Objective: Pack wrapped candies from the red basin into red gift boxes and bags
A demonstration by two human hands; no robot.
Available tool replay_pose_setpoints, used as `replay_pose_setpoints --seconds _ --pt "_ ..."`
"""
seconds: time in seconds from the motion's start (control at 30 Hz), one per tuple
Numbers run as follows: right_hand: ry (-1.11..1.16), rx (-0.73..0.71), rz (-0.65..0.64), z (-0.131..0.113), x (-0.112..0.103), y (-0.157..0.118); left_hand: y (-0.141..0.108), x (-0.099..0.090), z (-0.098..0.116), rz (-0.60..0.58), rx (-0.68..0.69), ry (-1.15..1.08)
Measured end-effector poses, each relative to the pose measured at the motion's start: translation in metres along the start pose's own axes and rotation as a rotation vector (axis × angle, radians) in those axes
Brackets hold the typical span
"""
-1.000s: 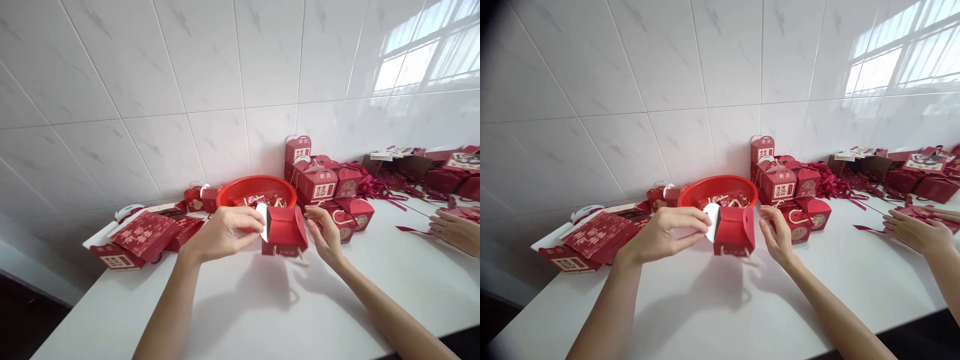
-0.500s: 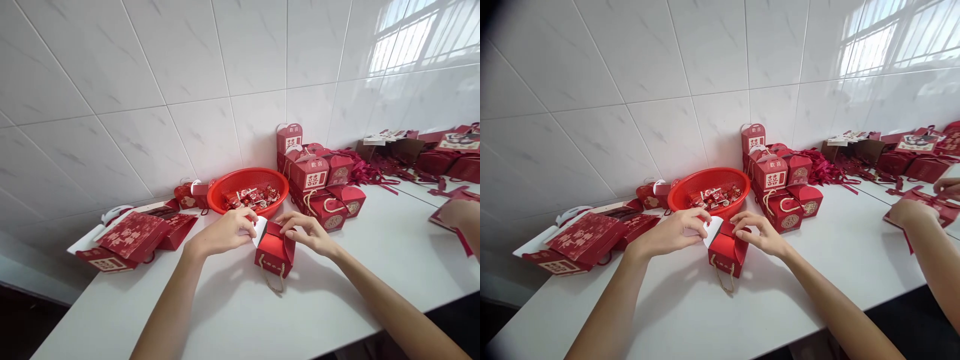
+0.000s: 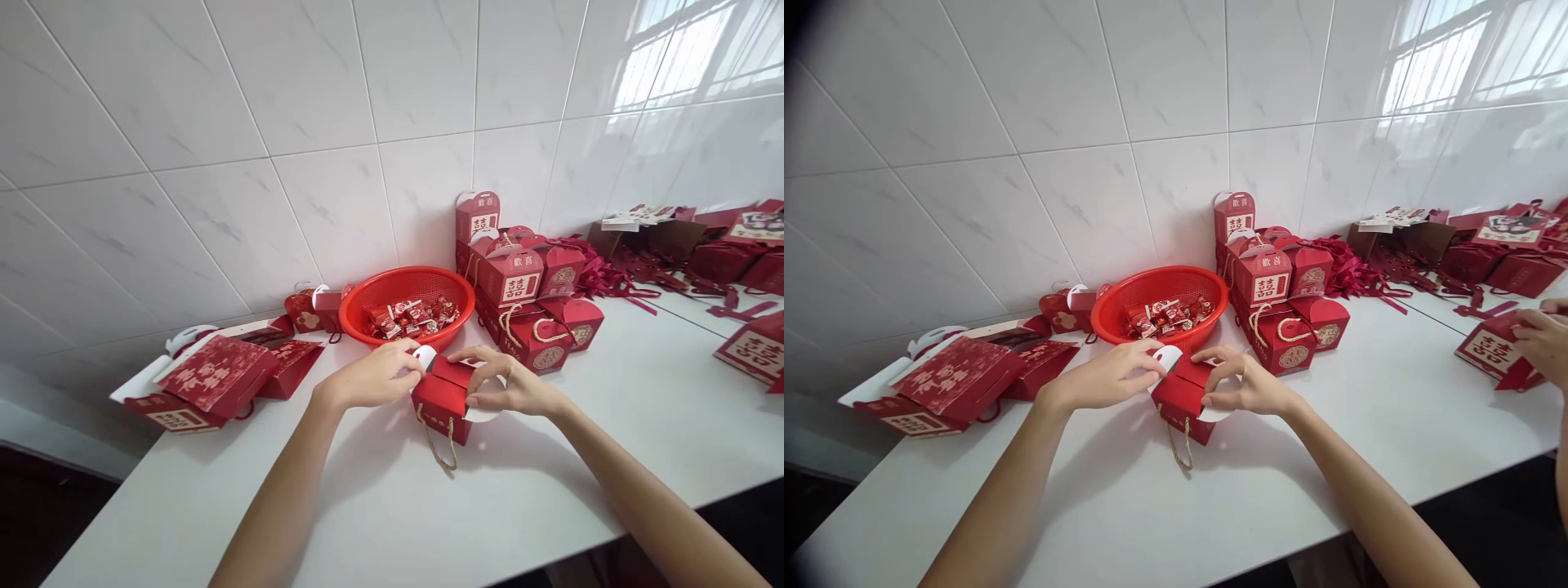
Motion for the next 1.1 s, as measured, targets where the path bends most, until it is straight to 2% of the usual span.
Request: replay_pose_setpoints --seconds 0.13,0.33,0.57,0.77,0.9,1.0,1.1 --pt "-0.143 -0.084 0.015 -0.003 0.001 -0.002 0.008 0.012 0.000 -0.022 -0.015 -0.050" --pt "-0.213 -0.146 0.147 -0.002 -0.009 -0.002 0.010 0.015 -0.005 -0.047 -0.082 -0.099" --pt "-0.168 0.036 0.131 0.008 -0.013 -0.003 0.008 0.009 -0.003 -0.073 0.005 -0.151" --pt "-0.136 0.144 0.000 0.014 -0.005 -0.005 -0.002 0.008 0.004 -0.237 0.052 -0.182" --pt "-0.039 0.225 -0.117 0.013 0.005 -0.003 -0.009 0.011 0.002 -0.319 -0.051 -0.088" --pt "-0.041 0.317 -0.118 0.016 0.006 -0.002 -0.012 0.013 0.001 -0.329 -0.059 -0.094" --pt "-0.097 0.356 -0.106 0.020 0.005 -0.003 -0.012 0.014 -0.011 -0.295 -0.110 -0.113"
Point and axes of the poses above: each hand's wrist, its own y-axis towards the middle knuckle, its own x-axis out of the palm, z = x × y, the point moved 6 cm from there along y, towards the middle knuckle, and after that the axes turned 12 degrees about y, right-handed, at the moved point
